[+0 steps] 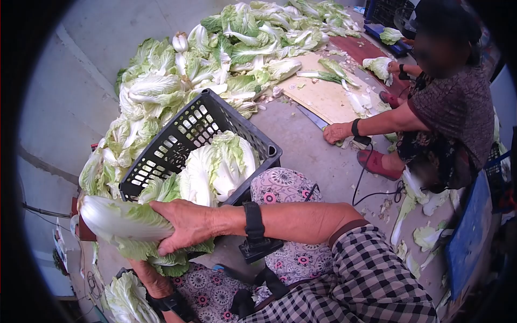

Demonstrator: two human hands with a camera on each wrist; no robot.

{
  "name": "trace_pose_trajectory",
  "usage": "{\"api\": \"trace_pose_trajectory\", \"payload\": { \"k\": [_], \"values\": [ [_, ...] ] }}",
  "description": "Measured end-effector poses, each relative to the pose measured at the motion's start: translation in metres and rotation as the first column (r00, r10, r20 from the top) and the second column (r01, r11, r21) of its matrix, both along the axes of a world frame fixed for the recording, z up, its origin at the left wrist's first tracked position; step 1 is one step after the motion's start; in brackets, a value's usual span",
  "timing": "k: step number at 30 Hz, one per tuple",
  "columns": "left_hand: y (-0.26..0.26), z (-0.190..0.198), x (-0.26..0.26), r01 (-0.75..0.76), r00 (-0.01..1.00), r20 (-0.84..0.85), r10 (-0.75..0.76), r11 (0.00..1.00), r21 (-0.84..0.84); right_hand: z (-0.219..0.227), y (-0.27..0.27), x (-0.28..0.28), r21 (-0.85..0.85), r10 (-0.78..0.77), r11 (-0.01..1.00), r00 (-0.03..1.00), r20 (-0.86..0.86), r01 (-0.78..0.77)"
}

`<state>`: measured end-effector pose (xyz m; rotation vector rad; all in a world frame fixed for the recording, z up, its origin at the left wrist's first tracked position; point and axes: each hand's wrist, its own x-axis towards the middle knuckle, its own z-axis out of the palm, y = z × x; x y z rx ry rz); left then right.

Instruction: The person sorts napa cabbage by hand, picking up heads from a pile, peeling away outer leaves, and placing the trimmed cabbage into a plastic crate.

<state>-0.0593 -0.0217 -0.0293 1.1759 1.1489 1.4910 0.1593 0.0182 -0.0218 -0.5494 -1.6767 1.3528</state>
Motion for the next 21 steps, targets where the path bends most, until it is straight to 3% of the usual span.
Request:
{"api": "trace_pose_trajectory", "payload": {
  "k": [4,12,15,19,21],
  "values": [
    [0.004,-0.008,-0.010,0.052,0.997,0.062,-0.052,0.999,-0.008,0.001,0.000,-0.001,-0.032,0.000,0.999,1.000,-0.014,0.000],
    [0.002,-0.012,-0.017,0.015,1.000,0.028,-0.014,0.999,-0.047,0.008,-0.004,-0.001,0.013,-0.051,0.999,0.995,-0.086,0.052],
    [0.006,-0.012,-0.006,0.036,0.999,0.035,-0.034,0.998,-0.048,0.009,-0.003,-0.003,0.099,-0.093,0.990,0.995,-0.036,0.096],
    [0.006,-0.009,0.003,0.077,0.997,0.035,-0.075,0.996,-0.046,0.015,-0.006,0.004,0.094,0.008,0.995,0.996,0.087,-0.016],
    [0.002,-0.009,0.002,0.097,0.995,0.042,-0.095,0.994,-0.049,0.012,-0.009,0.003,0.136,-0.015,0.991,0.997,0.080,0.004]
  ]
}}
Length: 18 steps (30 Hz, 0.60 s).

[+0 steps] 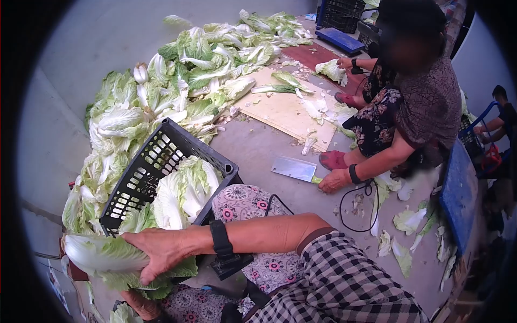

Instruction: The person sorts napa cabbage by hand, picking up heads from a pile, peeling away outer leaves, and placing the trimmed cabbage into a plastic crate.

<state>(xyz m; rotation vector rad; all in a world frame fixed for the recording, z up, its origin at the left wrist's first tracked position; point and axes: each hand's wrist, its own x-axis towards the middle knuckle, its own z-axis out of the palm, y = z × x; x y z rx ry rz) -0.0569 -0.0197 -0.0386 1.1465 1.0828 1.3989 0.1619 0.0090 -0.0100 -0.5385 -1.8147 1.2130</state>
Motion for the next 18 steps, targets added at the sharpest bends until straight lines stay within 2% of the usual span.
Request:
{"api": "trace_pose_trajectory", "payload": {
  "k": [1,4,7,10,12,13,14,16,17,18],
  "values": [
    [-0.002,0.001,-0.001,0.013,1.000,-0.001,-0.013,1.000,-0.003,-0.003,0.000,-0.002,0.021,-0.008,1.000,1.000,-0.005,0.008],
    [-0.008,0.001,-0.005,0.049,0.999,0.020,-0.049,0.999,-0.009,-0.017,-0.007,-0.018,0.288,-0.260,0.915,0.958,-0.117,0.284],
    [-0.017,0.000,-0.009,0.096,0.994,0.048,-0.095,0.995,-0.005,-0.002,-0.014,-0.006,-0.062,-0.074,0.996,0.997,-0.039,0.071],
    [-0.018,0.008,-0.004,0.132,0.989,0.061,-0.133,0.991,0.023,-0.005,-0.011,-0.006,-0.163,-0.102,0.984,0.978,-0.181,0.072],
    [-0.007,0.023,0.010,0.072,0.997,0.030,-0.074,0.995,0.074,-0.002,-0.011,0.000,-0.153,-0.152,0.980,0.973,-0.171,0.126],
    [0.001,0.035,0.020,0.076,0.997,-0.008,-0.076,0.984,0.160,0.000,-0.009,0.001,-0.147,-0.184,0.975,0.978,-0.100,0.168],
    [0.003,0.039,0.024,0.017,1.000,0.016,-0.020,0.985,0.171,0.001,-0.009,0.003,-0.139,-0.222,0.967,0.975,-0.032,0.215],
    [0.001,0.041,0.023,0.108,0.987,-0.136,-0.089,0.985,0.135,-0.006,-0.007,0.001,0.151,-0.376,0.923,0.916,0.139,0.355],
    [0.001,0.023,0.012,0.135,0.983,-0.140,-0.122,0.987,0.090,-0.012,-0.007,-0.001,0.272,-0.421,0.893,0.877,0.229,0.358],
    [-0.001,0.021,0.011,0.163,0.978,-0.140,-0.155,0.986,0.043,-0.015,-0.009,-0.003,0.324,-0.427,0.881,0.875,0.227,0.345]
  ]
}}
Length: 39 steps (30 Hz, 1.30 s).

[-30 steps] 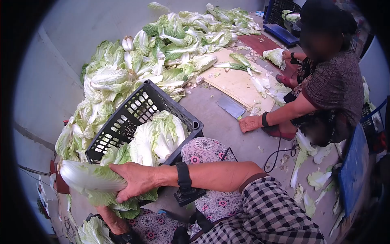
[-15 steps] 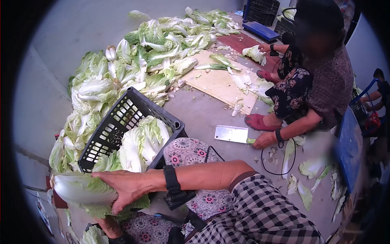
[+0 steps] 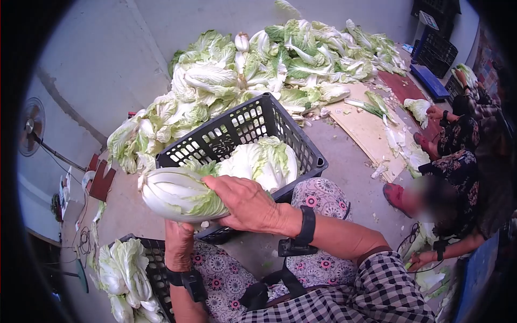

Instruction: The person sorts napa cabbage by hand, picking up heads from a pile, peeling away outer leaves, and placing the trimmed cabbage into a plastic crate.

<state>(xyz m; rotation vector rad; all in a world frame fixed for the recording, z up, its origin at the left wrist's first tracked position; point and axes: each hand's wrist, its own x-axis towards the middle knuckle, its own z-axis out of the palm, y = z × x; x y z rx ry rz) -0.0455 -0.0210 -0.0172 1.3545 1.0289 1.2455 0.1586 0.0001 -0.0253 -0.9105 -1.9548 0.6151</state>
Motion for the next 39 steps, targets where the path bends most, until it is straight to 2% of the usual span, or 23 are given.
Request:
{"api": "trace_pose_trajectory", "payload": {
  "k": [2,4,6,8,9,10,12,13,16,20,21,22,24,26,27,30,33,36,39],
  "values": [
    [-0.001,0.005,0.012,-0.036,0.995,0.087,0.037,0.999,-0.014,-0.005,-0.005,-0.003,0.101,0.012,0.995,0.999,0.038,-0.016],
    [0.001,0.015,0.016,-0.153,0.972,0.178,0.153,0.988,-0.015,-0.004,-0.001,0.000,0.033,0.134,0.990,0.989,0.060,-0.136],
    [0.002,0.012,0.012,-0.170,0.958,0.231,0.171,0.985,-0.022,0.005,0.008,0.008,0.046,0.118,0.991,0.989,0.085,-0.123],
    [0.004,0.012,0.010,-0.124,0.956,0.265,0.126,0.992,-0.026,0.012,0.014,0.013,0.078,0.067,0.994,0.990,0.125,-0.077],
    [0.004,0.008,0.008,-0.076,0.961,0.264,0.082,0.997,-0.034,0.010,0.017,0.012,0.015,0.130,0.991,0.988,0.088,-0.132],
    [0.004,0.006,0.007,-0.017,0.964,0.266,0.027,0.999,-0.043,0.009,0.015,0.009,-0.125,0.193,0.973,0.981,0.001,-0.192],
    [0.003,0.008,0.006,0.029,0.980,0.200,-0.018,0.998,-0.050,0.008,0.008,0.006,-0.377,0.260,0.872,0.948,-0.181,-0.311],
    [0.003,0.007,0.005,0.058,0.985,0.169,-0.047,0.997,-0.059,0.007,0.003,0.003,-0.426,0.188,0.855,0.943,-0.274,-0.294],
    [0.001,0.007,0.010,0.033,0.995,0.097,-0.029,0.999,-0.041,0.013,0.007,0.004,-0.465,0.154,0.802,0.881,-0.448,-0.376],
    [0.001,0.018,0.031,-0.033,0.996,0.080,0.027,0.996,0.078,0.025,0.016,0.029,-0.433,0.009,0.804,0.736,-0.677,-0.408],
    [0.001,0.020,0.028,0.011,1.000,0.021,-0.011,1.000,0.022,0.024,0.022,0.039,-0.400,-0.022,0.815,0.667,-0.744,-0.420],
    [0.001,0.019,0.022,0.046,0.998,-0.042,-0.047,0.999,-0.028,0.028,0.028,0.052,-0.372,-0.051,0.837,0.618,-0.784,-0.402],
    [0.002,0.014,0.017,0.043,0.997,-0.065,-0.047,0.997,-0.068,0.025,0.043,0.082,-0.262,-0.071,0.922,0.540,-0.838,-0.285],
    [0.004,0.011,0.015,0.043,0.997,-0.054,-0.048,0.995,-0.087,0.023,0.046,0.122,-0.307,-0.163,0.920,0.472,-0.866,-0.245],
    [0.004,0.011,0.016,0.042,0.998,-0.052,-0.047,0.995,-0.087,0.022,0.045,0.141,-0.271,-0.160,0.937,0.417,-0.895,-0.220],
    [0.004,0.012,0.018,0.043,0.984,-0.171,-0.057,0.995,-0.087,-0.006,0.041,0.204,-0.374,-0.331,0.926,0.356,-0.874,-0.058],
    [0.004,0.012,0.021,0.022,0.981,-0.192,-0.040,0.995,-0.094,-0.055,0.039,0.258,-0.468,-0.485,0.875,0.260,-0.835,0.126],
    [0.007,0.013,0.028,0.015,0.976,-0.214,-0.041,0.992,-0.123,-0.106,0.031,0.294,-0.668,-0.685,0.727,0.087,-0.724,0.160],
    [0.012,0.008,0.032,0.023,0.968,-0.242,-0.063,0.986,-0.166,-0.160,0.026,0.322,-0.782,-0.781,0.621,-0.050,-0.623,0.053]
  ]
}}
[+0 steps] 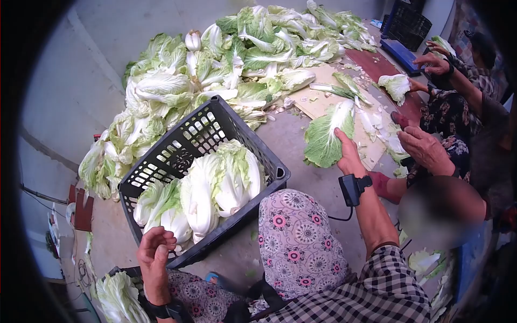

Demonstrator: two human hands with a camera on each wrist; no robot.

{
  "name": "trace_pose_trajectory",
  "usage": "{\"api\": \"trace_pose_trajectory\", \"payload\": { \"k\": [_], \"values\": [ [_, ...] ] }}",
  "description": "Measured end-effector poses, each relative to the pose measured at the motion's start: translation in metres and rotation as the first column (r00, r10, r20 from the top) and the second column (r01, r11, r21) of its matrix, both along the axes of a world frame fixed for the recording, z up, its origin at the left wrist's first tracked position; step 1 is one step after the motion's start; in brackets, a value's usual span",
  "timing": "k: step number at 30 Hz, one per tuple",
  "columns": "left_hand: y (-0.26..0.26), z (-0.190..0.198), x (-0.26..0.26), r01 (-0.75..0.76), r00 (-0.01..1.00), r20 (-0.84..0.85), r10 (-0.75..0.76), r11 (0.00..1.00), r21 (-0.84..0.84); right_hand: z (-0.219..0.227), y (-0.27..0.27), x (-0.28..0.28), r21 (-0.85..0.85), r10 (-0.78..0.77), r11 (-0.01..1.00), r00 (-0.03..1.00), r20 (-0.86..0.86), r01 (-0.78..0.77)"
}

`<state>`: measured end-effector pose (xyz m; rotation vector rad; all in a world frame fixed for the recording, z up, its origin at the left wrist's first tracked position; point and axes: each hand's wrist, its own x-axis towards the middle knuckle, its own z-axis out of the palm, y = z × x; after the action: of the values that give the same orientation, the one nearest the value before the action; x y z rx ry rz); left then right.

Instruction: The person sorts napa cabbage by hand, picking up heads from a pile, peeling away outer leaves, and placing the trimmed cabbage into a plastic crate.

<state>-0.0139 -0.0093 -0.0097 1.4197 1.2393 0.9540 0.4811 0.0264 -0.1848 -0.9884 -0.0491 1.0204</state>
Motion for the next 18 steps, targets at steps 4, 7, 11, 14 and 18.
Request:
{"api": "trace_pose_trajectory", "payload": {
  "k": [4,7,11,14,18],
  "values": [
    [0.006,-0.003,0.007,-0.004,0.999,-0.044,0.002,0.999,-0.049,-0.057,0.000,0.025,-0.179,-0.084,0.981,0.994,-0.062,0.072],
    [0.010,-0.003,0.013,-0.002,0.998,-0.069,-0.002,0.998,-0.057,-0.095,0.005,0.046,-0.228,-0.101,0.969,0.995,-0.024,0.093],
    [0.014,-0.007,0.012,-0.010,0.995,-0.104,0.000,0.995,-0.096,-0.109,0.013,0.058,-0.279,-0.160,0.947,0.987,0.026,0.161],
    [0.018,-0.011,0.011,-0.010,0.992,-0.129,-0.006,0.993,-0.119,-0.109,0.020,0.069,-0.292,-0.179,0.936,0.980,0.092,0.198],
    [0.022,-0.015,0.014,0.011,0.989,-0.141,-0.032,0.988,-0.151,-0.110,0.037,0.089,-0.225,-0.245,0.934,0.957,0.153,0.276]
  ]
}}
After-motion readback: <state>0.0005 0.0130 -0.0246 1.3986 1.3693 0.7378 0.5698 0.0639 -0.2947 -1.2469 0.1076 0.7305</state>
